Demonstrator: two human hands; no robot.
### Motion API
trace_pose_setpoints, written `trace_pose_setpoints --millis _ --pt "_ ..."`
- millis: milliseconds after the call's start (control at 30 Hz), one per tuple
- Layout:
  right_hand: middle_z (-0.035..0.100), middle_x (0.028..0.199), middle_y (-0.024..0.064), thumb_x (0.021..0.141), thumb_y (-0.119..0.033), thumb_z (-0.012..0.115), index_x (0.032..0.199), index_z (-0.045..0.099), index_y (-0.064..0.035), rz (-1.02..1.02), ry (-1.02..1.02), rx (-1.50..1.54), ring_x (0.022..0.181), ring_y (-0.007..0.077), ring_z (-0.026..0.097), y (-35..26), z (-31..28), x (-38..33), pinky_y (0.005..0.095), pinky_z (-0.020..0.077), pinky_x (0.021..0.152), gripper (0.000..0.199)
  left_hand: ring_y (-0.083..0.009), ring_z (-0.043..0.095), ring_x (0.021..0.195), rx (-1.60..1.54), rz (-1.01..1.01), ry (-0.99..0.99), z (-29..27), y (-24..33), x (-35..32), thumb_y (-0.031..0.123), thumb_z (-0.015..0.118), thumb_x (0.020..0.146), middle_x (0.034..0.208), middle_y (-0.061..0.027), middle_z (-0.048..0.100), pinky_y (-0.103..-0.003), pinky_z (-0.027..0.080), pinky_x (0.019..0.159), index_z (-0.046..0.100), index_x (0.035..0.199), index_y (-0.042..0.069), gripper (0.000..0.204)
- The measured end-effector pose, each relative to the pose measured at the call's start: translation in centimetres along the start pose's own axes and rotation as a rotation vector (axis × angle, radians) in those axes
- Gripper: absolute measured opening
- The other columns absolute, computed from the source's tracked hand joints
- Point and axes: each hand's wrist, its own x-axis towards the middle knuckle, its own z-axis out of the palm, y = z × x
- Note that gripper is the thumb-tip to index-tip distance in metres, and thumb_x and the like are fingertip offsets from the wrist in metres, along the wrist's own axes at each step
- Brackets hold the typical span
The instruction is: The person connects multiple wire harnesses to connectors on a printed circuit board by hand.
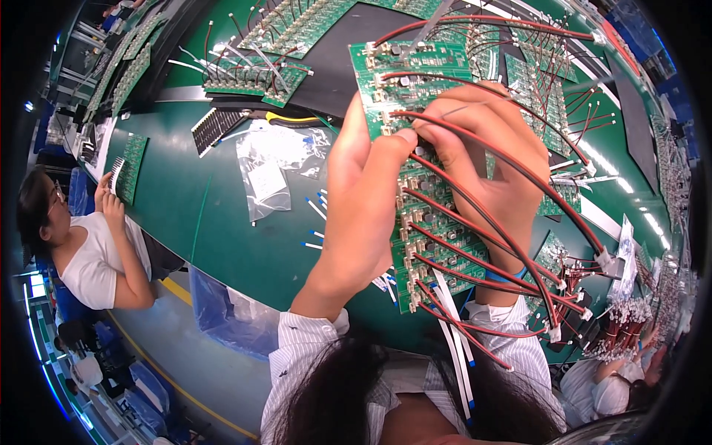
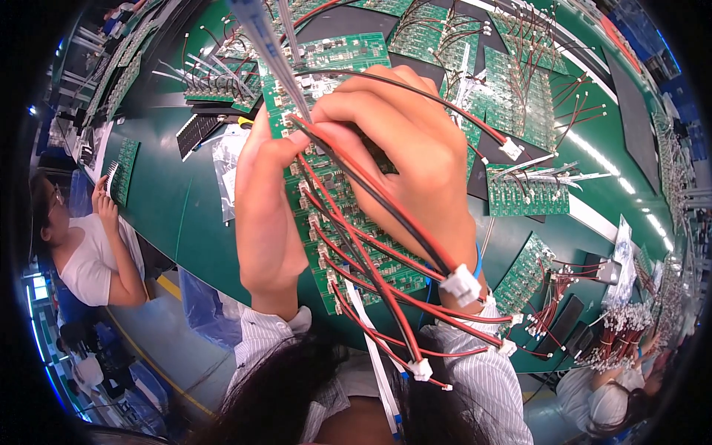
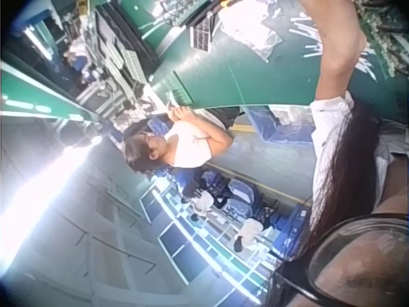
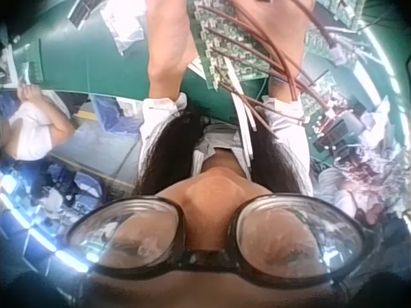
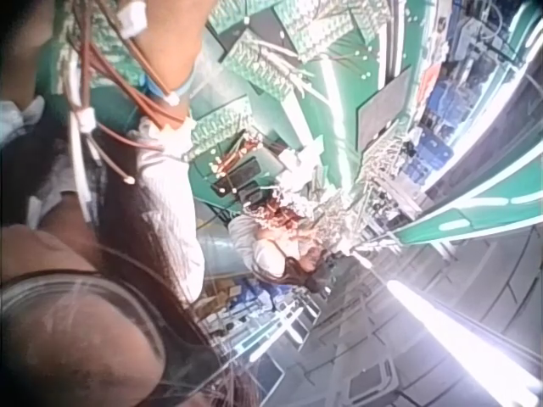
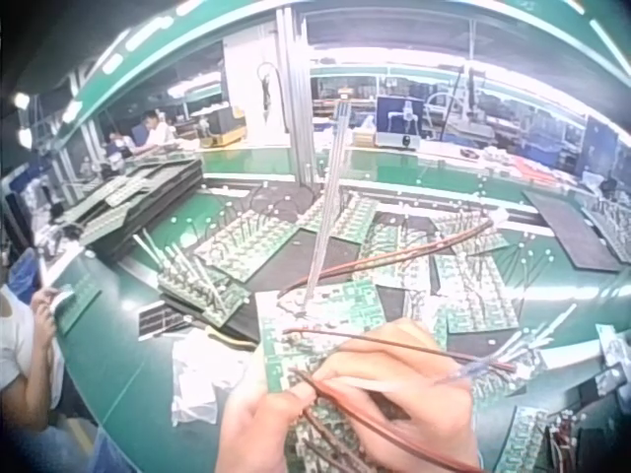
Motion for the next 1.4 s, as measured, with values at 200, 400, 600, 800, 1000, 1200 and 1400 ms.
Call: trace_pose_setpoints --millis 200,400,600,800,1000,1200,1400 --pt "0.058 0.072 0.0098 0.066 0.004 0.066 0.076 0.059 0.0004 -0.058 0.009 0.017 0.067 0.0252 0.056 0.7 0.2 0.0 0.0324 0.0419 0.064 0.013 -0.0099 0.051 0.097 0.007 0.000 0.007 -0.2 -0.3 0.1 0.000 0.037 0.087 0.108 -0.0070 0.054 -0.026 0.041 0.086 0.039 0.121 0.000 0.034" --pt "0.062 0.077 0.0094 0.069 0.005 0.065 0.075 0.062 0.0018 -0.009 0.013 -0.043 0.075 0.0215 0.059 0.0 -0.1 -0.1 0.0306 0.0461 0.070 0.008 -0.0126 0.052 0.099 -0.025 -0.033 -0.006 -0.3 0.0 0.2 0.005 0.037 0.082 0.109 -0.0090 0.054 -0.027 0.040 0.087 0.039 0.121 0.000 0.040" --pt "0.062 0.076 0.0101 0.070 0.004 0.064 0.075 0.061 0.0015 0.062 -0.023 -0.024 0.075 0.0221 0.059 -0.2 -0.3 0.0 0.0301 0.0459 0.071 0.007 -0.0145 0.052 0.099 -0.090 -0.040 0.006 0.1 0.0 0.1 0.008 0.035 0.080 0.111 -0.0104 0.052 -0.029 0.040 0.089 0.038 0.122 -0.001 0.043" --pt "0.062 0.076 0.0103 0.069 0.006 0.065 0.077 0.060 0.0012 -0.080 0.002 -0.099 0.073 0.0231 0.059 -0.1 0.1 -0.1 0.0313 0.0466 0.071 0.010 -0.0181 0.040 0.118 0.233 0.020 0.072 0.3 0.3 -0.6 0.010 0.041 0.082 0.131 -0.0141 0.039 -0.030 0.030 0.100 0.022 0.135 -0.009 0.060" --pt "0.061 0.076 0.0111 0.068 0.008 0.064 0.081 0.060 0.0016 -0.137 0.000 -0.061 0.071 0.0245 0.060 0.3 0.2 -0.2 0.0325 0.0473 0.070 0.015 -0.0106 0.049 0.093 0.152 0.130 0.068 0.6 0.3 -0.5 0.003 0.032 0.082 0.106 -0.0071 0.053 -0.025 0.038 0.084 0.037 0.123 -0.001 0.042" --pt "0.061 0.075 0.0116 0.064 0.009 0.067 0.079 0.062 0.0011 -0.073 0.031 -0.031 0.071 0.0248 0.060 -0.4 0.6 -0.1 0.0329 0.0481 0.070 0.018 -0.0092 0.046 0.090 0.237 0.239 0.060 0.4 -0.2 -0.2 0.000 0.031 0.082 0.104 -0.0066 0.053 -0.024 0.038 0.082 0.036 0.123 -0.002 0.042" --pt "0.062 0.074 0.0112 0.062 0.010 0.068 0.081 0.064 0.0011 -0.143 0.060 0.008 0.067 0.0233 0.060 0.2 0.7 -0.4 0.0318 0.0483 0.064 0.021 -0.0096 0.045 0.091 0.271 0.251 0.067 0.3 0.2 -0.6 -0.001 0.031 0.082 0.105 -0.0068 0.051 -0.024 0.037 0.082 0.033 0.127 -0.003 0.045"
